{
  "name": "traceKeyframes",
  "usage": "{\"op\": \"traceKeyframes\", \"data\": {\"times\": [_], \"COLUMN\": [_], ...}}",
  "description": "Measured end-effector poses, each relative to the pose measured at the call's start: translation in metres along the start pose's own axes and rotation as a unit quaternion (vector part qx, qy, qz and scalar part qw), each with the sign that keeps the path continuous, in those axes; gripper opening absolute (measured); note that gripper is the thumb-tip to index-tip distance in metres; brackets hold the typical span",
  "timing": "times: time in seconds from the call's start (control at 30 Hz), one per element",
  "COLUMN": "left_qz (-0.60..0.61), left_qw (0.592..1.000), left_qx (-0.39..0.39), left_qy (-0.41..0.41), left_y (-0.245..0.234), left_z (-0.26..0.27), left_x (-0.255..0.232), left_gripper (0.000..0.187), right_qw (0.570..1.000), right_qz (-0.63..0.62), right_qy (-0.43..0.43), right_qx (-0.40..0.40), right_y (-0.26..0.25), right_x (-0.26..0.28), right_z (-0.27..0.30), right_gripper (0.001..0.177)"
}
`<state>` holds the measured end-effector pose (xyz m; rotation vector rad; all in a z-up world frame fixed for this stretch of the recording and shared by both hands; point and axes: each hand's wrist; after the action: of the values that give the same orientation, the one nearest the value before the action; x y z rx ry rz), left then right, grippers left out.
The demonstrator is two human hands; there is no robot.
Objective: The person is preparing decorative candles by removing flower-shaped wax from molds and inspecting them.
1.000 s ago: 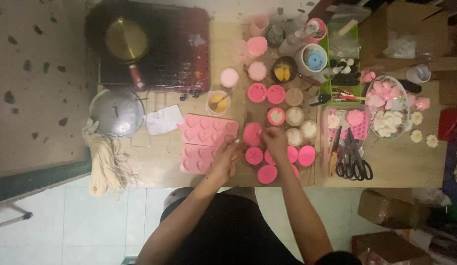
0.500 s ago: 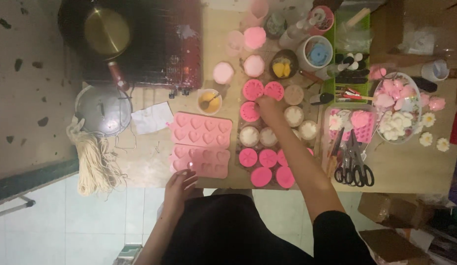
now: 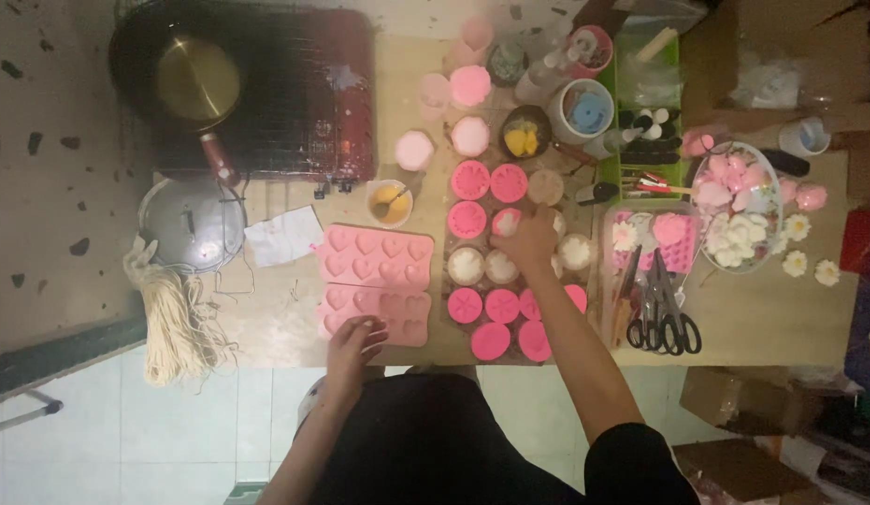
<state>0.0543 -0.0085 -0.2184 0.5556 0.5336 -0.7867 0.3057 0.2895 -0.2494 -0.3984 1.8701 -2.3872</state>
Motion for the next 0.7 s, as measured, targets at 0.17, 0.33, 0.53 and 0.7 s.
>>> {"op": "traceKeyframes", "data": {"times": [0.17,0.33,0.53,0.7], "left_qz": [-0.080,-0.095,-0.145,-0.080], "left_qw": [0.992,0.955,0.937,0.932], "left_qx": [0.085,0.213,0.246,0.332], "left_qy": [0.038,0.182,0.203,0.123], "left_y": [0.060,0.134,0.179,0.196], "left_z": [-0.019,-0.015,0.067,0.093], "left_x": [-0.023,-0.064,-0.146,-0.155], "left_gripper": [0.037,0.038,0.035,0.030], "right_qw": [0.981,0.920,0.830,0.718], "right_qz": [-0.160,-0.296,-0.554,-0.694], "right_qy": [-0.089,-0.251,-0.007,-0.026], "right_qx": [-0.062,0.048,0.055,0.053], "right_y": [-0.081,-0.200,-0.177,-0.174], "right_x": [0.022,0.072,0.049,0.034], "right_z": [0.044,0.129,0.176,0.205], "right_gripper": [0.089,0.084,0.040,0.029]}}
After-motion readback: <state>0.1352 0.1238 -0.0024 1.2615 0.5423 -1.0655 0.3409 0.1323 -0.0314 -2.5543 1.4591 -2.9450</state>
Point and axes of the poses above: each hand's wrist, its own z-axis away from the middle knuckle, its own y-axis out of the palm, x = y × z, and after that the axes turned 3 degrees about x, right-handed
